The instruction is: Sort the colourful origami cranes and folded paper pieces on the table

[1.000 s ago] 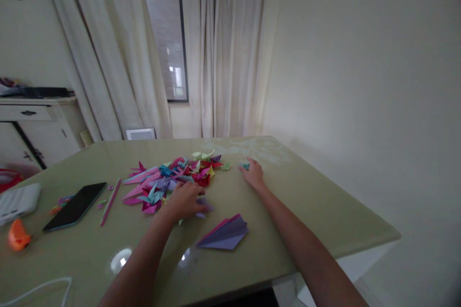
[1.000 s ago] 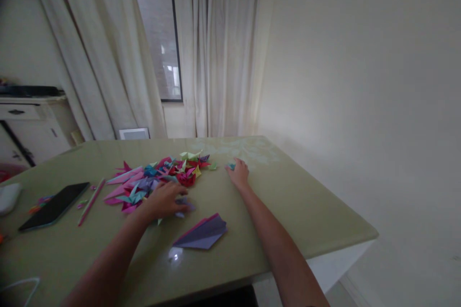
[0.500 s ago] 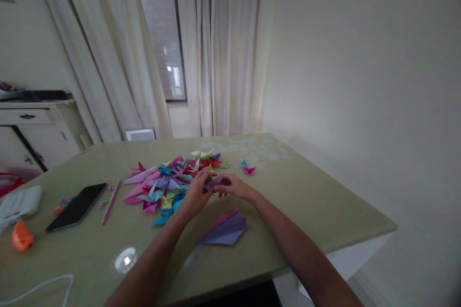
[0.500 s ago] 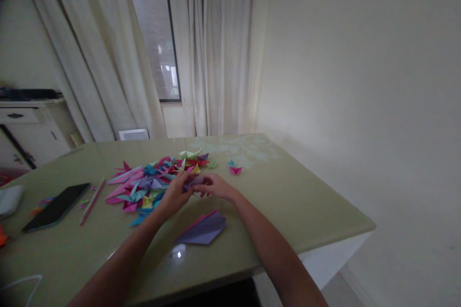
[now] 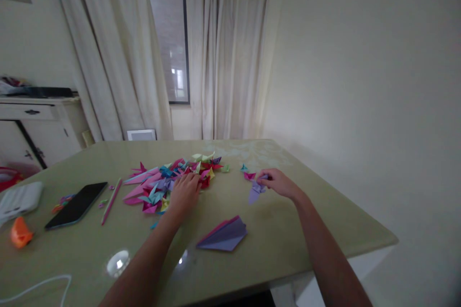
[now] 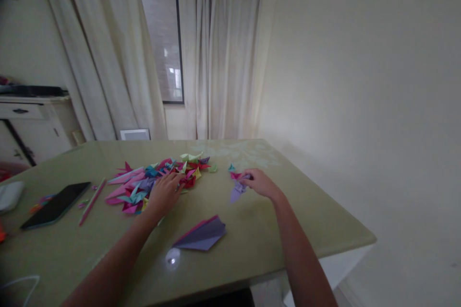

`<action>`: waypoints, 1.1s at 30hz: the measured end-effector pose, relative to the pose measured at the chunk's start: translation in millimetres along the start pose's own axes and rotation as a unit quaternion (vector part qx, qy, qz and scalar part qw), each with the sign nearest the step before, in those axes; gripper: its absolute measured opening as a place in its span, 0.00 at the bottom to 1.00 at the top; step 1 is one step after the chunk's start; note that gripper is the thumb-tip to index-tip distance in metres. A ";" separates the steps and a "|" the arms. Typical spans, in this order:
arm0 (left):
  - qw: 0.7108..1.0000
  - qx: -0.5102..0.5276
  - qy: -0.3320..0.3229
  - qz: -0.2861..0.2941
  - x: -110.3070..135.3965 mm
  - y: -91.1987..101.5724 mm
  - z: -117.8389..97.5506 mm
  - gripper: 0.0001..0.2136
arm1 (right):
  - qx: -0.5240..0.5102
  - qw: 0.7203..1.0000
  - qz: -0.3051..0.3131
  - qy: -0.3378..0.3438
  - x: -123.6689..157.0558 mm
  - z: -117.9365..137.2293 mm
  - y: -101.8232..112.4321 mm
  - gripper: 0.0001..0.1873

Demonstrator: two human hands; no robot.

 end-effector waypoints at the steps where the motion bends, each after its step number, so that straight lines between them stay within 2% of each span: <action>1: 0.999 -0.028 -0.003 0.020 -0.9 -3.7 2.8 0.14 | 0.024 0.999 0.019 -0.021 9.6 -11.9 12.9 0.13; 5: 0.995 -0.067 -0.047 0.052 -12.7 -20.5 -5.2 0.24 | 0.089 0.988 0.086 -0.093 47.7 -54.6 46.7 0.11; 9: 0.991 -0.082 -0.024 0.099 -29.5 -41.9 -1.1 0.26 | 0.138 0.977 0.103 -0.127 67.5 -80.5 62.2 0.10; 11: 0.990 -0.081 -0.016 0.112 -34.1 -48.0 2.7 0.24 | 0.180 0.974 0.072 -0.119 66.0 -86.8 72.8 0.14; 13: 0.990 -0.076 -0.022 0.120 -34.9 -50.8 3.7 0.22 | 0.232 0.968 0.003 -0.095 56.9 -84.7 86.7 0.19; 16: 0.987 -0.073 -0.030 0.137 -29.9 -51.8 3.2 0.20 | 0.259 0.959 -0.107 -0.035 36.7 -58.6 92.0 0.20; 17: 0.987 -0.074 -0.033 0.142 -27.5 -51.1 2.6 0.19 | 0.244 0.961 -0.127 -0.010 29.1 -43.9 84.9 0.18; 19: 0.985 -0.077 -0.037 0.148 -22.3 -48.2 1.4 0.17 | 0.190 0.973 -0.126 0.045 13.8 -9.9 54.8 0.16; 23: 0.985 -0.080 -0.042 0.149 -11.2 -40.7 1.0 0.13 | 0.104 0.987 -0.020 0.118 -7.9 48.8 -42.6 0.10; 25: 0.987 -0.058 -0.036 0.142 -6.1 -36.9 1.9 0.12 | 0.075 0.988 0.023 0.136 -12.3 63.5 -89.3 0.15; 27: 0.992 -0.014 -0.028 0.121 -3.0 -31.7 2.5 0.11 | 0.060 0.984 0.046 0.161 -12.4 70.0 -126.3 0.23; 29: 0.995 0.031 -0.024 0.091 -1.8 -25.2 2.7 0.11 | 0.074 0.982 0.060 0.165 -10.2 65.1 -152.2 0.24; 31: 0.996 0.067 -0.021 0.056 -2.6 -17.3 2.5 0.12 | 0.090 0.982 0.064 0.150 -7.4 54.7 -164.0 0.18; 33: 0.995 0.101 -0.016 0.018 -4.5 -8.7 1.0 0.13 | 0.090 0.987 0.042 0.129 -6.2 44.2 -159.3 0.12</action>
Point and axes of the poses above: each hand's wrist, its own x-axis away from the middle knuckle, its own y-axis out of the back of the hand, z = x × y, the point moved 9 cm from there along -x, towards the middle knuckle, and after that the axes turned 12 degrees about -z, right-handed, at the moved point
